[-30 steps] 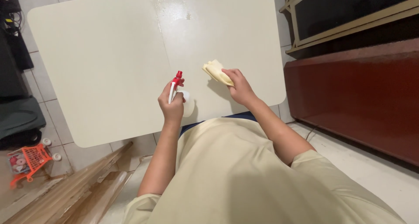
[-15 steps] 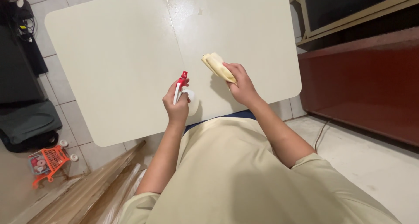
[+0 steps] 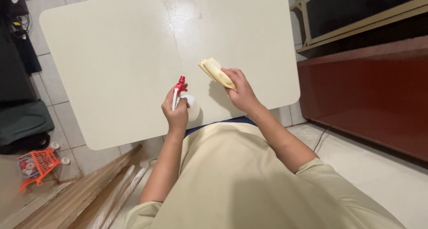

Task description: Spraying a cleaning solution onto a table surface and wiping it down with a yellow cloth.

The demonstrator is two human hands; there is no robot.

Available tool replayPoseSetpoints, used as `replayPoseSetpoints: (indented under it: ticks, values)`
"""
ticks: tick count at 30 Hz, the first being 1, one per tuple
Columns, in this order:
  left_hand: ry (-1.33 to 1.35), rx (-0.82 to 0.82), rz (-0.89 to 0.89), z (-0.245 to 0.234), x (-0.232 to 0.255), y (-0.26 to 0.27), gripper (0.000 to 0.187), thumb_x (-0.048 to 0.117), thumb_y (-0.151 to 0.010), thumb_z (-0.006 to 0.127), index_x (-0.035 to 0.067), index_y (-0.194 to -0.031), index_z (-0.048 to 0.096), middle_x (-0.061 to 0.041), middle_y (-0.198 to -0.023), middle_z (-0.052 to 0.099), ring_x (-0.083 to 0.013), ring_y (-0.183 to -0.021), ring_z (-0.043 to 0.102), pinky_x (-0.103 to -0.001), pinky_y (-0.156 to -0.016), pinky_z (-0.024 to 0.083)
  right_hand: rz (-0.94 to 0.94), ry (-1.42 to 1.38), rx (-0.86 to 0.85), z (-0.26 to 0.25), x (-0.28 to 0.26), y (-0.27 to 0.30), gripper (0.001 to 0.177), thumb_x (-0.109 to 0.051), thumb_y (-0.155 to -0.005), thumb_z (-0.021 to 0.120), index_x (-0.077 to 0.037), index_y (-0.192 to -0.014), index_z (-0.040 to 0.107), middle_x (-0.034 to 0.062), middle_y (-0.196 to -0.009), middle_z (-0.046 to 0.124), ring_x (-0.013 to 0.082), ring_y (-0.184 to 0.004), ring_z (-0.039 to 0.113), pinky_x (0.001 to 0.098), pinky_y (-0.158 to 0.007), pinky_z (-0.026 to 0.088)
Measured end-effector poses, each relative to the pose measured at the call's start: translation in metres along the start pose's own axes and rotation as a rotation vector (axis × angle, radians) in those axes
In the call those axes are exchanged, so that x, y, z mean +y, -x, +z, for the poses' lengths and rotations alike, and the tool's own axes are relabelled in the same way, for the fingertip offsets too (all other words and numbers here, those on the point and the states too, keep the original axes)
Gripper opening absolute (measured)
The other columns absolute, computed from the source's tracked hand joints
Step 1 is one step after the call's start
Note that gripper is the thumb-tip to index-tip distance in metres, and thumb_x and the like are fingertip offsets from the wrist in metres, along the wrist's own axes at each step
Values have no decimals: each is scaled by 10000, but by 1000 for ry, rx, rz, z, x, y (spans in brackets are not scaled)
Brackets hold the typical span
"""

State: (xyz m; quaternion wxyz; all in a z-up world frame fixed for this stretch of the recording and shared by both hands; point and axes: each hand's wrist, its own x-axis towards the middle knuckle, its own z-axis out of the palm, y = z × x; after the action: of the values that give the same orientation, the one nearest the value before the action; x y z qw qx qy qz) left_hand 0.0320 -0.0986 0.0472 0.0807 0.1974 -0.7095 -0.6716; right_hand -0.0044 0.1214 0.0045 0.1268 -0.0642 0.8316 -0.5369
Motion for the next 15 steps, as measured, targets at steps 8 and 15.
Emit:
replayPoseSetpoints:
  ticks: [8, 15]
  values:
    - [39, 63, -4, 12, -1, 12, 484, -145, -746, 493, -43, -1175, 691, -170, -940, 728, -134, -502, 541, -275, -487, 478, -11, 6, -47, -17, -2, 6, 636, 88, -847, 630, -107, -1449, 571, 157, -1325, 534, 370, -1242, 571, 466, -1053, 465]
    - [96, 119, 11, 9, -1, 19, 499, -152, -738, 499, -54, -1189, 687, -185, -977, 737, -153, -579, 588, -266, -498, 492, -8, 20, -80, -23, -7, 7, 635, 90, -844, 612, -95, -1450, 568, 161, -1328, 528, 373, -1240, 571, 480, -1061, 463]
